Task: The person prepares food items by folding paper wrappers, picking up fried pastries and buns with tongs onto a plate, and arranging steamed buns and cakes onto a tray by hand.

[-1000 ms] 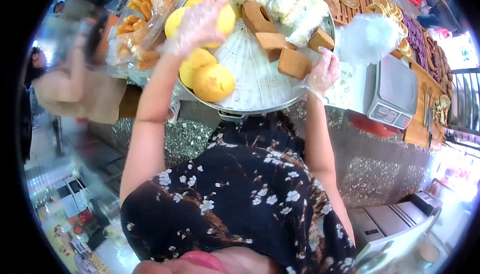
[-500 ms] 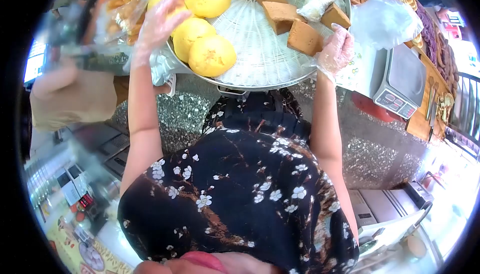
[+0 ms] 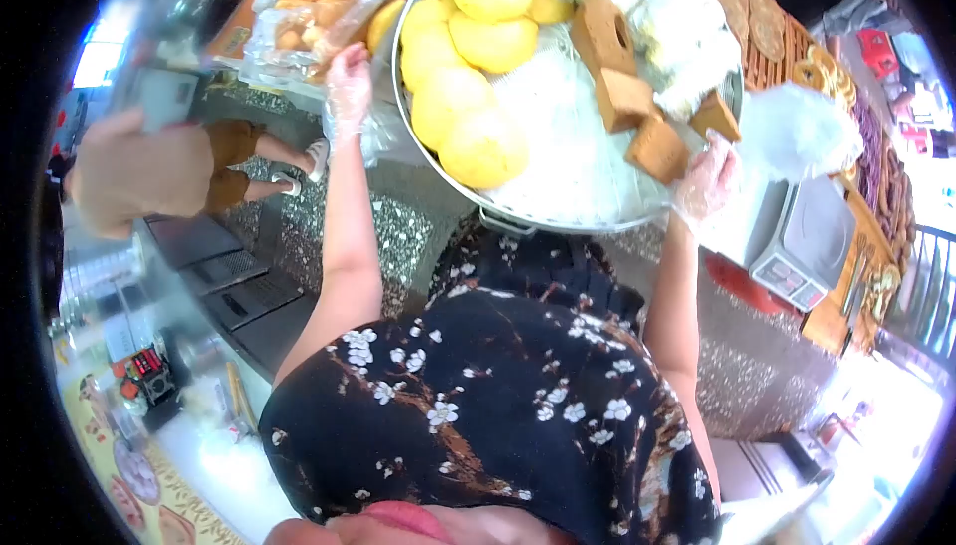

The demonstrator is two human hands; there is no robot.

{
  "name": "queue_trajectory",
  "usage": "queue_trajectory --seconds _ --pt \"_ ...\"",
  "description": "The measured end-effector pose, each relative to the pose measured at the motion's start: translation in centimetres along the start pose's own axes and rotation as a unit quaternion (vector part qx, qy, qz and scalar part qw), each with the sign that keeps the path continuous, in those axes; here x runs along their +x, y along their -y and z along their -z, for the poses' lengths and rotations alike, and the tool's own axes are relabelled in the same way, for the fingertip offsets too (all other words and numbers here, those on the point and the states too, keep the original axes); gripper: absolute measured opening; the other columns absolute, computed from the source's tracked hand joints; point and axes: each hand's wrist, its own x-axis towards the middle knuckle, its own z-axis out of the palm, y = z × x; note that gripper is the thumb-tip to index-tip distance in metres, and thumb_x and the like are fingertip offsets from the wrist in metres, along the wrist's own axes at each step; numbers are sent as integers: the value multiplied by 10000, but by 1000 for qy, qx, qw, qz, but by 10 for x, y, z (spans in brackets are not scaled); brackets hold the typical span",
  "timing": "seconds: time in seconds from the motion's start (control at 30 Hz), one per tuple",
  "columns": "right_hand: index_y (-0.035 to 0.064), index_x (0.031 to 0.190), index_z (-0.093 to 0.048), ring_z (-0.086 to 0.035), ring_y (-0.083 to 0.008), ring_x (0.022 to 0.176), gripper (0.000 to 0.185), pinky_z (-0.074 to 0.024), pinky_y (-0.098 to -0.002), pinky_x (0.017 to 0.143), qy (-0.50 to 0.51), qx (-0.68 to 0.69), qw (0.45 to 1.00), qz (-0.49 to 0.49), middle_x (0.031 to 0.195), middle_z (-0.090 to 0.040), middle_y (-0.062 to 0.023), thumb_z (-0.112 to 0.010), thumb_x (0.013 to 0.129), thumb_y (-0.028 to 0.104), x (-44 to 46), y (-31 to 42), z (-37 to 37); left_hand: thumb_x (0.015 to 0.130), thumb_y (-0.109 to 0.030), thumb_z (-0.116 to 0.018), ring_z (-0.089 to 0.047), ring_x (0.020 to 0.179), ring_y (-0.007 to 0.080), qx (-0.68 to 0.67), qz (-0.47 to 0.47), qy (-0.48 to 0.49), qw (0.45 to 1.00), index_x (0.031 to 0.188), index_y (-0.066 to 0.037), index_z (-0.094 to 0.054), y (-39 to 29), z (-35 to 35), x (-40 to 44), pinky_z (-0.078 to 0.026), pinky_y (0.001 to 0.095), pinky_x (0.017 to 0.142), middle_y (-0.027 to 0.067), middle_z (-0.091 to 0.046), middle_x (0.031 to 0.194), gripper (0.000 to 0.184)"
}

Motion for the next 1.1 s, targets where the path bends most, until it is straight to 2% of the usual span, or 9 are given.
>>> queue_trajectory --seconds 0.17,0.3,0.37,0.43,0.57,0.67,0.93,1.0,1.1 --pt "21 926 -638 -406 -34 556 196 -341 -192 518 38 -5 999 9 632 -452 43 -498 960 153 -4 7 0 731 11 -535 -551 1114 375 161 -127 74 976 1227 -37 -539 -51 -4 26 -445 445 957 227 -586 1181 498" --pt "15 936 -640 -408 -41 559 195 -338 -195 526 40 11 999 8 632 -456 41 -497 956 145 -2 3 1 786 -110 -572 -516 1167 389 179 -49 166 968 1279 6 -512 -27 -28 80 -399 432 1007 240 -541 1261 510" --pt "15 938 -645 -408 -44 559 195 -335 -197 527 34 -7 999 11 632 -457 41 -496 954 141 -2 3 1 771 -172 -604 -518 1152 396 282 110 357 884 1243 12 -549 -59 -21 107 -424 418 980 265 -531 1256 510" --pt "17 939 -656 -405 -47 554 196 -330 -203 523 26 -33 999 21 628 -456 42 -500 947 134 -2 1 2 784 -230 -630 -571 1098 345 258 96 375 885 1200 -7 -593 -22 -31 121 -448 397 940 218 -582 1226 474" --pt "22 940 -665 -402 -45 551 197 -329 -205 521 26 33 999 15 623 -457 43 -502 946 132 0 -6 2 812 -332 -678 -575 1086 203 112 267 392 873 1218 -38 -583 -2 -34 120 -449 357 934 134 -610 1215 511" --pt "21 937 -661 -396 -41 544 188 -322 -206 511 11 13 999 28 617 -454 45 -506 946 127 -4 0 1 806 -277 -676 -545 1176 291 296 102 363 878 1294 -34 -506 5 -45 114 -458 388 947 187 -575 1256 571" --pt "12 920 -648 -387 -36 527 193 -303 -204 489 14 54 997 46 603 -454 43 -499 955 129 -1 -8 2 739 -183 -666 -528 1145 352 276 35 239 930 1258 -86 -524 -105 16 103 -425 443 960 186 -574 1219 547" --pt "14 917 -635 -393 -33 534 183 -311 -202 491 30 61 997 43 623 -467 46 -497 960 126 -3 -8 3 731 -112 -649 -551 1051 351 318 -195 77 924 1206 -116 -571 -134 18 85 -450 451 905 165 -598 1106 481" --pt "13 917 -634 -401 -37 539 178 -316 -205 493 27 60 997 33 625 -470 45 -502 958 127 -2 -4 4 759 -63 -624 -565 999 340 328 -369 73 867 1159 -131 -604 -117 -8 75 -458 441 889 148 -600 1039 406"
